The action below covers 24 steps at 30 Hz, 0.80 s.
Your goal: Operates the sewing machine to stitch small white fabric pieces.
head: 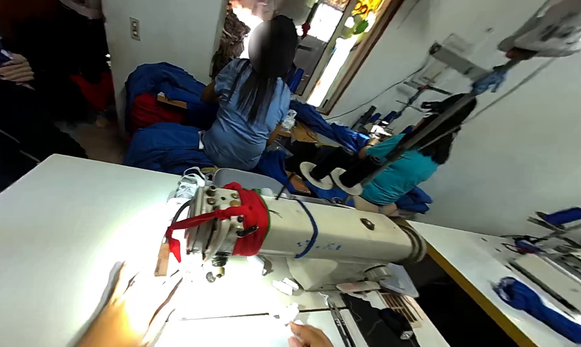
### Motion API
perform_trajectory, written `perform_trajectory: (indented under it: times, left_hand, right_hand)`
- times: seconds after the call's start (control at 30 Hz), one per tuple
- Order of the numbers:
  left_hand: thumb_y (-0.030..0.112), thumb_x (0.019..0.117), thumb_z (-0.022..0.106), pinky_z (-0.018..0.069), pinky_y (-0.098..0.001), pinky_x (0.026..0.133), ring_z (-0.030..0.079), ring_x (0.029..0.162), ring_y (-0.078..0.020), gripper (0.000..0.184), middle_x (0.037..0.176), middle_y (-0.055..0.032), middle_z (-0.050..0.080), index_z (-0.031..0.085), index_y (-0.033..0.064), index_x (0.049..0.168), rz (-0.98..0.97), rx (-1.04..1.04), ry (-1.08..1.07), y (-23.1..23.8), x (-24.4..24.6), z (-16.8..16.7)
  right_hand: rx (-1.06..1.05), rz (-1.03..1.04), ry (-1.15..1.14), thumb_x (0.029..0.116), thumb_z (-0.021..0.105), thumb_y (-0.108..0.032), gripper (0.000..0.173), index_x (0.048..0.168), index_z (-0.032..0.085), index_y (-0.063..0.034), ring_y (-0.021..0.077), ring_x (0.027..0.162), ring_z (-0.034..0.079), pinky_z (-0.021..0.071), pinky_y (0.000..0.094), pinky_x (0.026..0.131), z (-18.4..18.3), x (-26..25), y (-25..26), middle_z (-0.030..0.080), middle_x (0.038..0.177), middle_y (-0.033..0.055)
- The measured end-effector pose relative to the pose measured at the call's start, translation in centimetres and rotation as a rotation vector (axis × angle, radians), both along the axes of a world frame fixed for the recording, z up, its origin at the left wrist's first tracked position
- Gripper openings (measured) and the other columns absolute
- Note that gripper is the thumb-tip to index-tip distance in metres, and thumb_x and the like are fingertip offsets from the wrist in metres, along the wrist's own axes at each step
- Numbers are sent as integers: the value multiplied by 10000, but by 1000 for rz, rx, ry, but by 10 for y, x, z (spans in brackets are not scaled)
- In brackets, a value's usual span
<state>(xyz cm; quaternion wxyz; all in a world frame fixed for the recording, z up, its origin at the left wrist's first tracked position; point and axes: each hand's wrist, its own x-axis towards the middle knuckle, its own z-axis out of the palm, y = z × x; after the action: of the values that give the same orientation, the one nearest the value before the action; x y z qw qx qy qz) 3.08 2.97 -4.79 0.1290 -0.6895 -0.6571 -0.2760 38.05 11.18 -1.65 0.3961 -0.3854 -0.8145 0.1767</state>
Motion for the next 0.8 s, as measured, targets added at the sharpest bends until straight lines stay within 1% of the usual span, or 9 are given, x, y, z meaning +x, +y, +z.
perform_trajectory:
  times: [0.1, 0.17, 0.27, 0.43, 0.5, 0.57, 0.67, 0.73, 0.8]
  left_hand:
    - [294, 1044, 495, 541, -552, 937, 680, 1166, -320, 359, 1273, -111, 706, 716, 109, 1258, -144, -117, -115, -16, 29, 24]
    - [218, 1032, 558, 538, -510, 989, 659, 1199, -358, 312, 1265, -166, 698, 707, 46, 1246, -282, -210, -278, -12, 56, 36]
    - [141, 999, 593, 496, -514, 1039, 621, 1218, -413, 277, 1230, -211, 694, 713, -13, 1195, -445, -202, -430, 8, 94, 37]
    - [225, 964, 620, 520, -504, 949, 677, 1077, -321, 265, 1153, -111, 733, 749, 81, 1146, -345, -75, -372, 36, 119, 23]
    - [236, 958, 626, 520, -513, 931, 681, 1073, -315, 262, 1155, -92, 735, 753, 95, 1140, -299, -74, -367, 37, 117, 19]
    - [168, 942, 647, 537, -501, 923, 690, 1050, -335, 261, 1134, -142, 734, 742, 32, 1144, -285, -72, -452, 33, 113, 19]
    - [155, 989, 618, 577, -404, 911, 718, 1009, -271, 352, 1174, -201, 710, 662, -36, 1281, -183, -134, -705, 17, 101, 27]
    - [213, 1021, 574, 597, -319, 827, 723, 941, -169, 450, 1229, -140, 697, 558, -10, 1411, -97, -237, -1000, 8, 91, 37]
    - [208, 1030, 562, 616, -293, 752, 722, 855, -110, 430, 1124, -43, 720, 537, 20, 1416, -99, -300, -1348, 2, 83, 47]
  right_hand:
    - [73, -170, -210, 938, 614, -64, 222, 1085, 748, 35, 308, 887, 711, 592, 441, 786, 28, -1, 33, 733, 987, 184]
    - [-30, -184, -370, 962, 617, -109, 253, 1148, 744, 4, 353, 991, 712, 589, 500, 874, 35, -10, 60, 726, 1086, 196]
    - [-319, -162, -685, 1035, 563, -308, 456, 1410, 604, -51, 353, 1271, 601, 486, 508, 1056, 54, -42, 83, 600, 1402, 194]
    - [-261, -106, -747, 984, 585, -497, 614, 1432, 587, -77, 379, 1293, 567, 482, 538, 1035, 46, -87, 103, 623, 1353, 203]
    - [-294, -30, -811, 1012, 571, -433, 551, 1446, 576, -94, 367, 1357, 511, 432, 533, 1096, 41, -101, 111, 602, 1399, 180]
    - [-228, -2, -817, 1041, 516, -243, 387, 1352, 649, -55, 354, 1323, 551, 424, 510, 1107, 36, -110, 112, 653, 1324, 177]
    - [-160, 64, -651, 1004, 507, -134, 330, 1226, 715, -6, 348, 1188, 635, 469, 486, 1050, 42, -111, 93, 716, 1166, 184]
    - [-174, 174, -440, 951, 553, -99, 299, 1149, 729, 40, 337, 1079, 686, 538, 468, 974, 47, -112, 59, 727, 1092, 199]
    - [-168, 290, -290, 908, 618, -53, 196, 990, 729, 86, 359, 1002, 709, 572, 475, 902, 48, -116, 14, 721, 1016, 235]
